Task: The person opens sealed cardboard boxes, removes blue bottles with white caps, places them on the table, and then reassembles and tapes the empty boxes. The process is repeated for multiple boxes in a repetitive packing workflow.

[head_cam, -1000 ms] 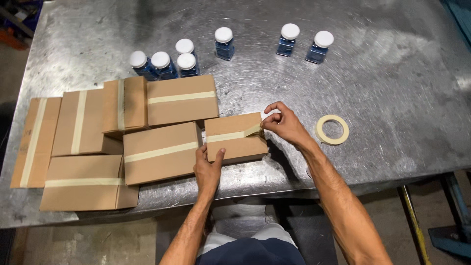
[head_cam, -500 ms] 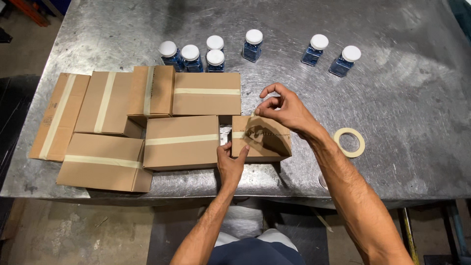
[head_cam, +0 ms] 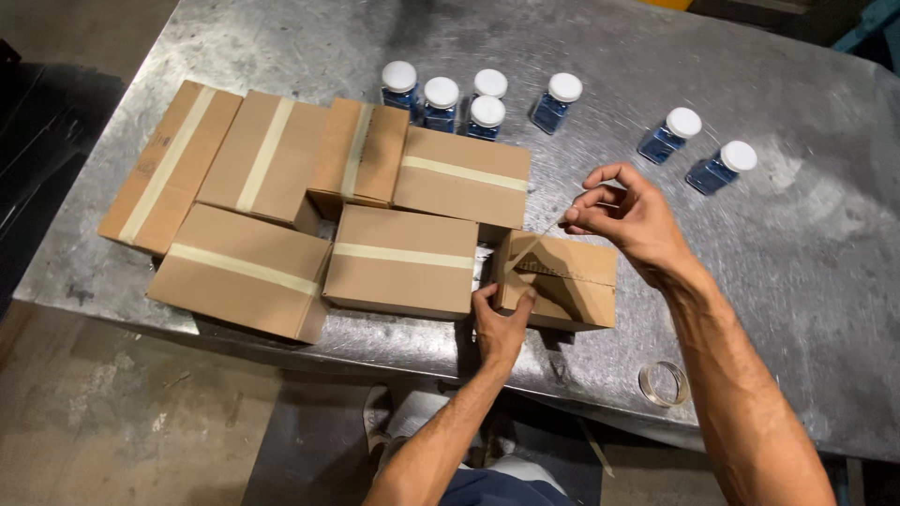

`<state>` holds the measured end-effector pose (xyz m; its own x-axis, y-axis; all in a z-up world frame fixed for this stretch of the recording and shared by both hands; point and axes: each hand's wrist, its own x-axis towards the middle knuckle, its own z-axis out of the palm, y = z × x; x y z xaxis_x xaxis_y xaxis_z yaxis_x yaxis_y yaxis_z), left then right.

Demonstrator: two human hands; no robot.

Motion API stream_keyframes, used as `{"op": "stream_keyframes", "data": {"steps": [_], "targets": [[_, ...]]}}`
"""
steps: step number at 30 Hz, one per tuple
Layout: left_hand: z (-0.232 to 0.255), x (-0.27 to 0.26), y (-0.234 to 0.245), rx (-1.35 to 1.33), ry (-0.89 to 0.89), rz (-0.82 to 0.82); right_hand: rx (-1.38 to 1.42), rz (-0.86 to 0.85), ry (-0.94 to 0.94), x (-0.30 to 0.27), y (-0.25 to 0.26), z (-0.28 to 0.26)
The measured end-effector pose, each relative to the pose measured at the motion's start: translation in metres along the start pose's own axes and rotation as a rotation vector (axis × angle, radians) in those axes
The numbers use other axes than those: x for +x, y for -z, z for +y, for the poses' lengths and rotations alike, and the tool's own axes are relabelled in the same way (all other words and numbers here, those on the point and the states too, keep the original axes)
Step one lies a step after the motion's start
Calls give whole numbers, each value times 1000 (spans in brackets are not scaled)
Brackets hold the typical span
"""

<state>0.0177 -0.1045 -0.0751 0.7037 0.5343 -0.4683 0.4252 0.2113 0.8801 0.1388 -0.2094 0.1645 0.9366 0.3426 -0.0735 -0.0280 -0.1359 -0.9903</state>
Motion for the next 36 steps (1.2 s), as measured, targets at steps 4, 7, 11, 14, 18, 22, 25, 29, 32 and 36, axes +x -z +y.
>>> {"op": "stream_keyframes", "data": {"steps": [4,7,11,14,18,22,25,29,32,36], "targets": [[-3,0,-2,-39,7,-21,-36,-26,9,10,-14,-2],[-13,5,-8,-16,34,-10,-50,-34,29,17,-26,0],[1,-2,-3,-39,49,-45,-77,-41,52,18,-48,-7],[6,-2,-1,-26,67,-57,-83,-52,75,21,-62,-5],[1,1,-4,-6,53,-44,-87,-65,103,25,-71,-2],[1,2,-3,-13,46,-38,-75,-82,124,37,-82,8],[-1,1,-2,-18,18,-38,-72,-107,117,40,-97,10],[-6,4,-5,-29,12,-37,-14,-117,159,52,-112,1],[-8,6,-5,-23,17,-29,3,-128,197,58,-114,-11],[-9,2,3,2,-10,-95,50,-112,216,50,-99,-19]]}}
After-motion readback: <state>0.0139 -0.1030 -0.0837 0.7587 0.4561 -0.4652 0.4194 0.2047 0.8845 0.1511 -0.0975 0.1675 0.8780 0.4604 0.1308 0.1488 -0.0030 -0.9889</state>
